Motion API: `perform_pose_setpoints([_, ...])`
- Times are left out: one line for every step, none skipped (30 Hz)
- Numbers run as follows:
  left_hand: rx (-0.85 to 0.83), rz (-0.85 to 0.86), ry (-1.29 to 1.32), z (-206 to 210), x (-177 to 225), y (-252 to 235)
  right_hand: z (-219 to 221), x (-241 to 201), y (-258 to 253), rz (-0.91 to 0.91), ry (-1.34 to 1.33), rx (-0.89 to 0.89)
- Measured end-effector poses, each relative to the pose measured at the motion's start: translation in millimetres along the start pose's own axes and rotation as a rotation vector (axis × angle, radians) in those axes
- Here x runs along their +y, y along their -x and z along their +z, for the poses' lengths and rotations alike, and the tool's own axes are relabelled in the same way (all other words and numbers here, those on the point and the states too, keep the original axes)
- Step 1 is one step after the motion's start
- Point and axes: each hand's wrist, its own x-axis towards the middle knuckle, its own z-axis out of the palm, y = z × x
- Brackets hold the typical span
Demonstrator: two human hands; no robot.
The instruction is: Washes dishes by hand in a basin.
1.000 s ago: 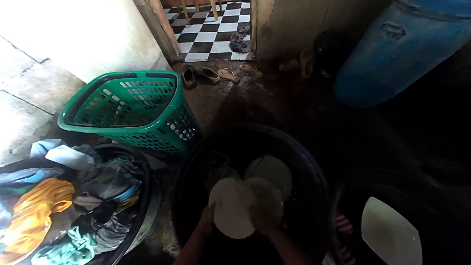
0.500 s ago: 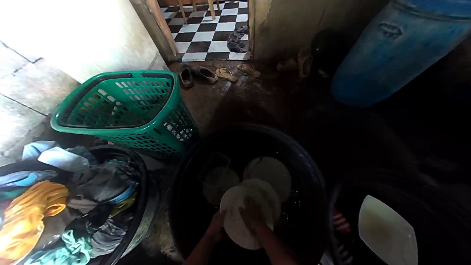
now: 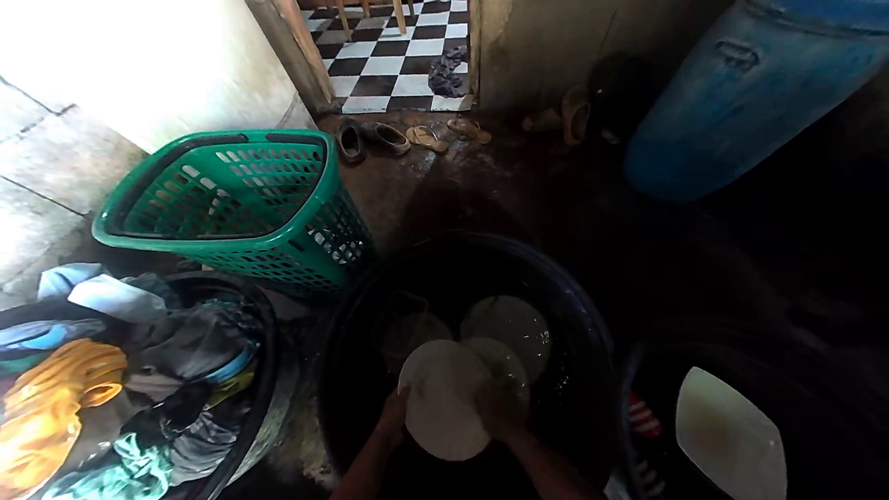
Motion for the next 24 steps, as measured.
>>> perform_pose_setpoints([-0.018, -0.023, -0.013, 2.0, -0.9, 3.6, -4.8, 5.3, -2.9, 0.113, 0.011, 0.051])
perform_pose_setpoints([-0.044, -0.051, -0.017, 5.2, -3.6, 7.4, -5.7, 6.0, -6.3, 0.205, -0.010, 0.104])
perform_pose_setpoints([-0.073, -0.078, -0.014, 9.7, -7.9, 10.4, -2.1, 3.4, -10.3, 0.263, -0.035, 0.157])
perform_pose_setpoints([-0.107, -0.104, -0.002, 15.4, -12.7, 12.2, 2.1, -3.1, -14.6, 0.297, -0.057, 0.189])
perform_pose_setpoints([-0.140, -0.124, 0.001, 21.8, -16.2, 14.2, 5.2, -13.2, -19.6, 0.307, -0.086, 0.209])
perform_pose_setpoints([-0.171, -0.140, 0.000, 27.1, -18.8, 15.4, 6.8, -24.4, -25.5, 0.292, -0.120, 0.202])
perform_pose_setpoints([-0.198, -0.152, 0.002, 30.6, -21.0, 15.4, 8.6, -36.4, -30.7, 0.243, -0.151, 0.191])
perform_pose_setpoints([-0.219, -0.156, 0.008, 33.2, -22.2, 14.9, 9.6, -49.2, -34.7, 0.163, -0.170, 0.165])
perform_pose_setpoints([-0.231, -0.159, 0.027, 34.8, -23.0, 13.7, 8.7, -61.8, -36.4, 0.071, -0.192, 0.136])
perform_pose_setpoints([-0.245, -0.166, 0.056, 34.7, -24.4, 12.0, 7.8, -72.2, -36.7, -0.007, -0.209, 0.099])
perform_pose_setpoints([-0.243, -0.174, 0.089, 33.6, -25.0, 10.9, 6.7, -79.5, -35.3, -0.072, -0.216, 0.081])
perform_pose_setpoints([-0.228, -0.183, 0.112, 31.2, -25.2, 9.6, 6.5, -83.5, -32.0, -0.125, -0.216, 0.061])
perform_pose_setpoints([-0.205, -0.187, 0.123, 27.7, -25.1, 8.6, 8.7, -85.6, -25.9, -0.177, -0.211, 0.038])
perform_pose_setpoints([-0.186, -0.174, 0.116, 23.3, -25.4, 6.7, 15.7, -85.5, -17.9, -0.239, -0.209, 0.024])
perform_pose_setpoints([-0.153, -0.159, 0.101, 19.9, -25.3, 4.8, 24.5, -83.3, -8.2, -0.301, -0.210, 0.000])
perform_pose_setpoints([-0.114, -0.140, 0.080, 17.0, -25.5, 2.2, 31.9, -79.2, 3.1, -0.354, -0.214, -0.028])
perform_pose_setpoints([-0.077, -0.110, 0.056, 14.1, -25.6, -0.5, 40.0, -71.7, 12.0, -0.403, -0.198, -0.048])
perform_pose_setpoints([-0.044, -0.067, 0.034, 9.9, -25.6, -3.8, 46.8, -61.6, 18.1, -0.435, -0.154, -0.059])
perform_pose_setpoints([-0.009, -0.026, 0.013, 4.2, -24.4, -8.0, 49.2, -50.2, 21.3, -0.439, -0.091, -0.086])
perform_pose_setpoints([0.027, 0.014, -0.007, -2.7, -23.2, -12.7, 47.6, -37.2, 22.1, -0.417, -0.040, -0.124])
perform_pose_setpoints([0.051, 0.044, -0.023, -10.7, -22.1, -17.4, 43.6, -22.8, 21.2, -0.373, -0.026, -0.140])
perform_pose_setpoints([0.063, 0.057, -0.038, -18.2, -19.9, -21.1, 38.3, -8.4, 18.2, -0.318, -0.032, -0.132])
perform_pose_setpoints([0.065, 0.058, -0.062, -25.0, -17.3, -23.6, 31.1, 2.9, 14.0, -0.256, -0.034, -0.119])
perform_pose_setpoints([0.055, 0.042, -0.088, -30.4, -14.7, -24.5, 23.9, 10.2, 9.5, -0.182, -0.042, -0.085])
